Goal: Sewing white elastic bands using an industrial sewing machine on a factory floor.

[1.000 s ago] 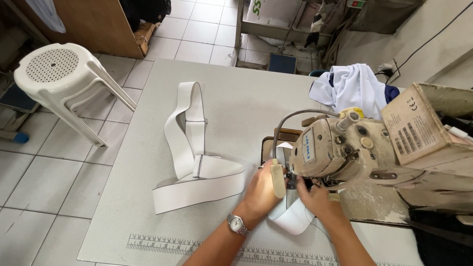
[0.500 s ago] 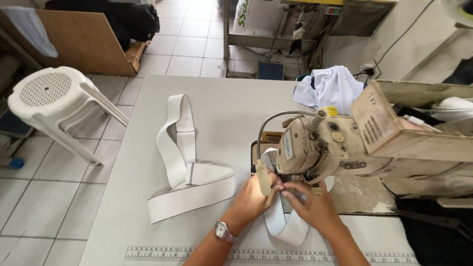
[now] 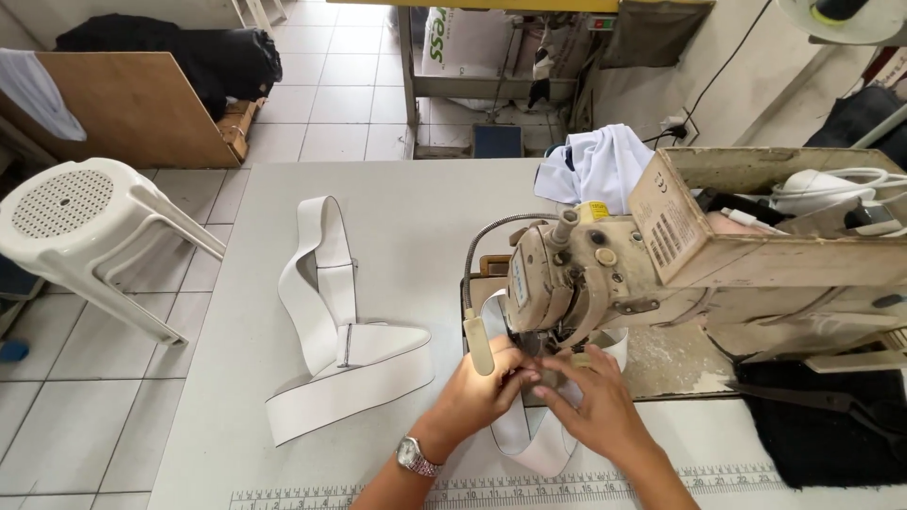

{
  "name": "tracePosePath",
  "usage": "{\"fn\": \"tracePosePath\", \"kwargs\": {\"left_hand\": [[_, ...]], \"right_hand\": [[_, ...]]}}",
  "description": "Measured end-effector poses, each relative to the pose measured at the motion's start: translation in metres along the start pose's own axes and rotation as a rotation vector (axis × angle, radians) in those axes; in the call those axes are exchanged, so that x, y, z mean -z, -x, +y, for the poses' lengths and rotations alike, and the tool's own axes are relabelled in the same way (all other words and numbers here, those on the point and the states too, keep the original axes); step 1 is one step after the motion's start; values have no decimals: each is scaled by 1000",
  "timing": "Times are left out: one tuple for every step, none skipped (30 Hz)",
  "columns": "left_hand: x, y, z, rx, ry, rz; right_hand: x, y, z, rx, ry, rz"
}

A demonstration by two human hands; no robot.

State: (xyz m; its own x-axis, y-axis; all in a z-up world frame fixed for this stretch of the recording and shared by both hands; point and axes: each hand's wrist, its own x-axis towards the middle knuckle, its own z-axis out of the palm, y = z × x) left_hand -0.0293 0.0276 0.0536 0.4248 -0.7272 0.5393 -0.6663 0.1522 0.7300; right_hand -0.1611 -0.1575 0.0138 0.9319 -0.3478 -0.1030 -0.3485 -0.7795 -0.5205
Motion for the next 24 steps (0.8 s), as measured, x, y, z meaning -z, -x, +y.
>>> {"fn": "tracePosePath", "kwargs": {"left_hand": [[0,0,2,9,9,-3],[1,-1,3,15,17,-4],[-1,0,3,13,15,-4],[-2,0,2,26,-6,-7],[-3,1,1,38,-26,-10],[-3,1,1,39,-28,-12],[-3,2,1,25,-17,-24],[-3,2,1,10,-6,-36],[-3,1,1,9,-5,-39],[-3,1,2,6,-17,-41],[-3,1,3,3,-29,-44],[-2,0,5,4,-30,-44],[-1,-1,7,-4,-23,-36],[1,-2,8,-13,-16,-28],[3,-3,9,-12,-17,-27],[4,-4,10,10,1,-22],[5,-4,11,31,19,-16],[6,-4,13,34,20,-13],[7,-5,14,16,21,-23],[8,-6,15,-4,23,-34],[8,-6,14,-3,26,-32],[8,-4,13,8,21,-60],[7,-3,13,20,16,-87],[7,-2,11,26,18,-84]], "right_hand": [[-9,0,8,77,-64,137],[-17,-2,16,155,-127,277],[-16,-1,16,156,-127,279],[-15,0,15,111,-159,245],[-13,1,14,66,-191,211],[-12,2,13,66,-193,210],[-10,3,12,100,-197,227],[-9,4,12,134,-200,245],[-6,4,12,132,-201,246],[-4,5,12,202,-175,301],[-2,6,12,272,-149,355],[13,12,6,272,-151,355],[27,18,-1,129,-219,246],[42,23,-7,-11,-285,134],[52,28,10,-10,-286,133],[62,34,27,91,-248,325],[72,40,45,194,-209,515],[77,45,72,195,-207,510],[83,51,100,115,-37,642],[89,56,128,35,137,772],[95,64,151,35,141,770],[101,72,173,-58,316,670],[108,79,195,-153,486,567],[108,78,207,-151,487,561]]}}
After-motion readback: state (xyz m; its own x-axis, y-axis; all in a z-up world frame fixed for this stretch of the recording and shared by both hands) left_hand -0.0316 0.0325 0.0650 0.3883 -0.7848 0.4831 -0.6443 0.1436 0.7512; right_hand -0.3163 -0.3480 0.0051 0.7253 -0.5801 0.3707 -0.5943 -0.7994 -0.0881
